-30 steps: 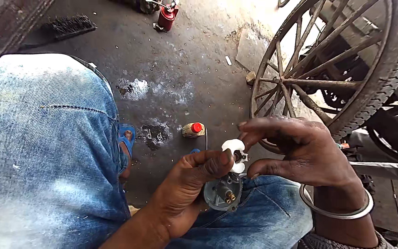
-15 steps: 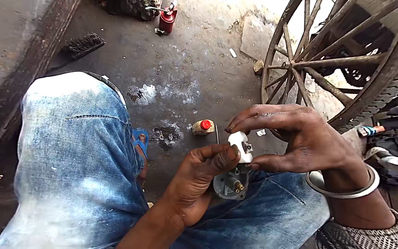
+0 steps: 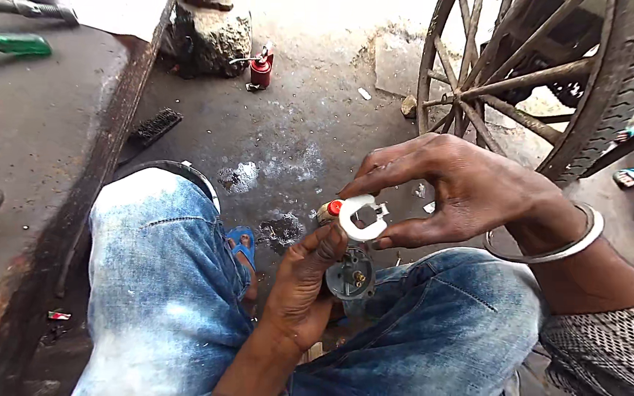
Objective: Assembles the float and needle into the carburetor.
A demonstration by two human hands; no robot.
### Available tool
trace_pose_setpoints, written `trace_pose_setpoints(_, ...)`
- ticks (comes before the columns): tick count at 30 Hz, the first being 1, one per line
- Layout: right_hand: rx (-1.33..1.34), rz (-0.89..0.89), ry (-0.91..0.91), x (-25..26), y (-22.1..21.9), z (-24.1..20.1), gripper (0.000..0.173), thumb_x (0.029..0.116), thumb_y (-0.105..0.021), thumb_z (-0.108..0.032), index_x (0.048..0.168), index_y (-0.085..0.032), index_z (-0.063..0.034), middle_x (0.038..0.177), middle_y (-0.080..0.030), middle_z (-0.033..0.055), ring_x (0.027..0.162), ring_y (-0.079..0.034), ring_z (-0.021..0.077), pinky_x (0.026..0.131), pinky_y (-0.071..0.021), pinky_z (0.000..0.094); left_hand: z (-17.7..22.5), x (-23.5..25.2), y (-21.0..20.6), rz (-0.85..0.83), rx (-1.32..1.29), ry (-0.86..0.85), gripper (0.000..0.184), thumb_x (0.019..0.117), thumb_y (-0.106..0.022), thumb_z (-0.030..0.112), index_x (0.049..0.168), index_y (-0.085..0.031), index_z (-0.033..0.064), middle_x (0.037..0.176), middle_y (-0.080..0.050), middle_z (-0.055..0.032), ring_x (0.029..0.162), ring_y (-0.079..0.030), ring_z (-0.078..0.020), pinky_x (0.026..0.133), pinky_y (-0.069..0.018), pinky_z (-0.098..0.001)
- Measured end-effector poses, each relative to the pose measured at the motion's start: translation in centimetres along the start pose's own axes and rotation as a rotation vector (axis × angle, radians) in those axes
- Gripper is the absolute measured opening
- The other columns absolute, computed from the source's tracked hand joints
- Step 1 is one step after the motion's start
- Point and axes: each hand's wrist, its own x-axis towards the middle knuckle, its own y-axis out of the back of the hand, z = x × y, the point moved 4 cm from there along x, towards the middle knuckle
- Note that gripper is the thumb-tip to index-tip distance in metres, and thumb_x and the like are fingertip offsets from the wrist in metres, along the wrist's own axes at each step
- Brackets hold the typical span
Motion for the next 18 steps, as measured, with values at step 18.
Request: trace_pose_setpoints(18,0.039,-0.011,-0.006,-0.1,-1.6,1.1,0.056,0.0877,-0.076,-0.038,0.134,-0.067,-0.0074,0.108,-0.071,-0.0016,0.092,-0.065,0.0018,0.074,-0.0561,0.0185,0.0,-0.5,-0.6,-0.016,-0.109,0.023,0.030,0.0882,-0.078,0.032,0.110,-0.072,0.0136,0.108,-0.070,-0.0107,0.100,-0.071,-0.0220,0.086,-0.0606,-0.0405)
